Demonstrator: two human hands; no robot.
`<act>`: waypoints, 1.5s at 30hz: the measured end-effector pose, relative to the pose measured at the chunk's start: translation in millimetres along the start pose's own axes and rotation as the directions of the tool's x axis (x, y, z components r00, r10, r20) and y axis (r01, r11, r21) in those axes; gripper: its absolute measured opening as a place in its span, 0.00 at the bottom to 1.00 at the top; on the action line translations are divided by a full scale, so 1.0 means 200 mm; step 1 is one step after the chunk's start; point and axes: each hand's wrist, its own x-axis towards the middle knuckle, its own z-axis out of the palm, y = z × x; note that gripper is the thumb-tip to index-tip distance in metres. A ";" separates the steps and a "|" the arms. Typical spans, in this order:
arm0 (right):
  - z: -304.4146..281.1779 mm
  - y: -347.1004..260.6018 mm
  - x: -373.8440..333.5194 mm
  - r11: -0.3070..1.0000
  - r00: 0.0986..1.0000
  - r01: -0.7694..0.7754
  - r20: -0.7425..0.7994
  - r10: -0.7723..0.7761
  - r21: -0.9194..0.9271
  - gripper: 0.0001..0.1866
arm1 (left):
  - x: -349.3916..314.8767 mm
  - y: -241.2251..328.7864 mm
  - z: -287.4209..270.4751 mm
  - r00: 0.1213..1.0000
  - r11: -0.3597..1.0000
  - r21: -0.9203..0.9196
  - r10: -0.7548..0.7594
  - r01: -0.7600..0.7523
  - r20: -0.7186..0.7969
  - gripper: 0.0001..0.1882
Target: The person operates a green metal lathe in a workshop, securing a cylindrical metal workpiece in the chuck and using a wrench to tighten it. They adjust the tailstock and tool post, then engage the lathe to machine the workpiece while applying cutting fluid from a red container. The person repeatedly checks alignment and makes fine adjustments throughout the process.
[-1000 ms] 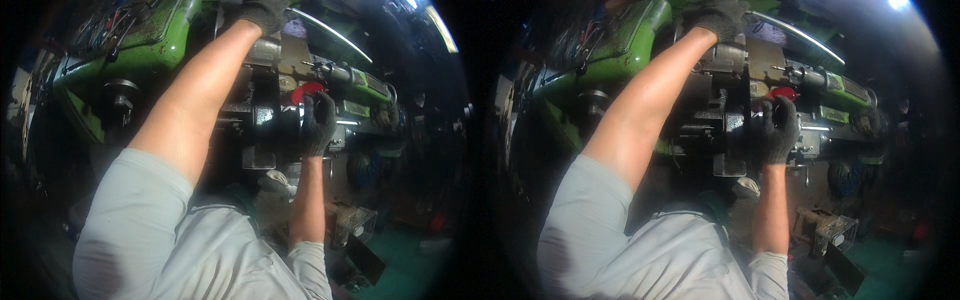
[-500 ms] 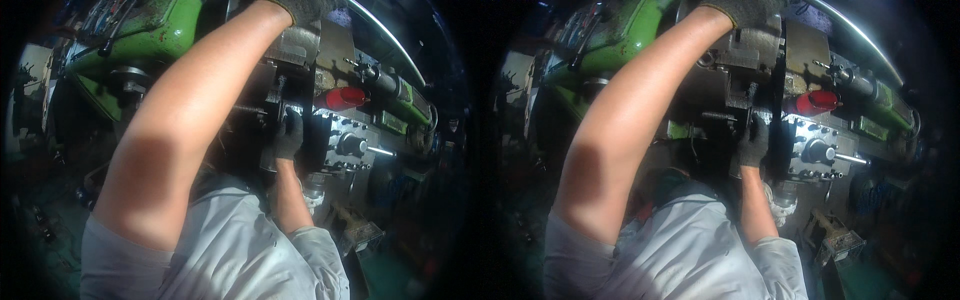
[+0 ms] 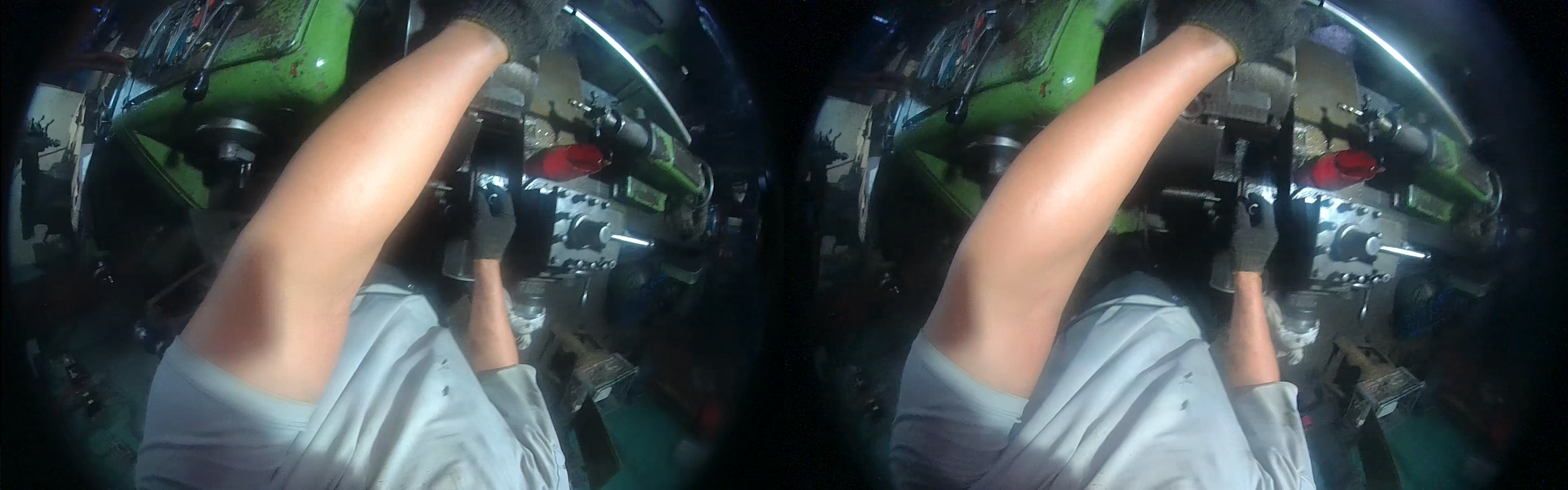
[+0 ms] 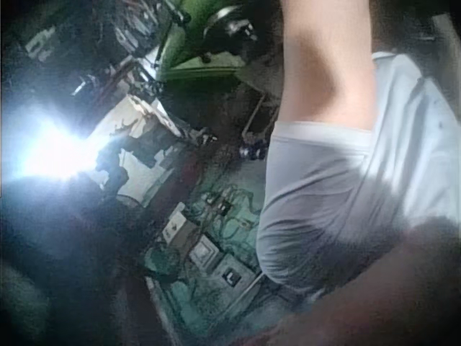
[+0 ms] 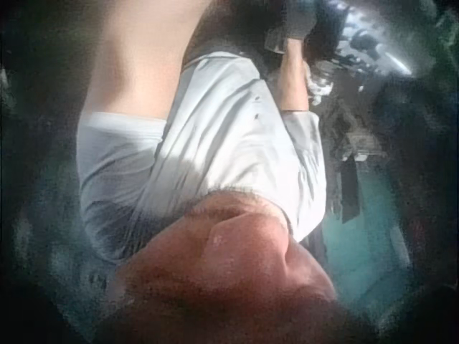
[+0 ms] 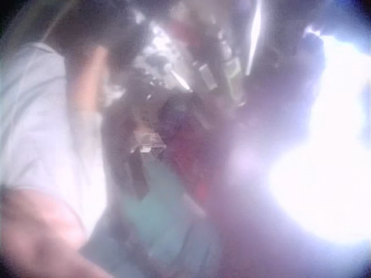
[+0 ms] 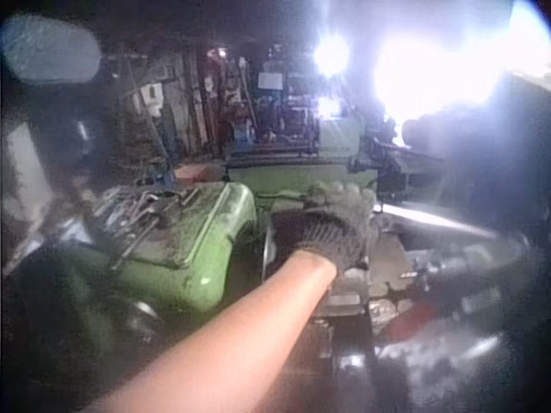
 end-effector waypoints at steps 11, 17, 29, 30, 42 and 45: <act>-0.04 -0.45 -0.25 0.998 0.996 0.003 0.092 -0.009 0.070 0.15 | 0.02 0.00 0.07 0.984 0.998 0.041 0.057 -0.051 -0.166 0.23; -0.09 -0.52 -0.25 0.998 0.993 0.057 0.098 -0.059 0.024 0.15 | 0.02 0.00 0.07 0.990 0.995 0.083 0.058 -0.048 -0.126 0.24; -0.16 -0.53 -0.23 0.998 0.984 0.070 0.165 -0.068 -0.001 0.20 | 0.02 0.02 0.09 0.994 0.991 0.131 0.046 -0.033 -0.098 0.25; -0.16 -0.54 -0.23 0.998 0.982 0.066 0.178 -0.063 -0.011 0.20 | 0.02 0.01 0.11 0.992 0.990 0.139 0.055 -0.038 -0.116 0.25; -0.17 -0.54 -0.18 0.975 0.945 -0.151 0.314 0.093 0.166 0.16 | 0.03 0.02 0.07 0.998 0.991 0.135 0.023 -0.015 -0.056 0.26; -0.18 -0.53 -0.18 0.981 0.941 -0.110 0.334 0.051 0.160 0.17 | 0.03 0.02 0.07 0.997 0.991 0.131 0.030 -0.021 -0.065 0.26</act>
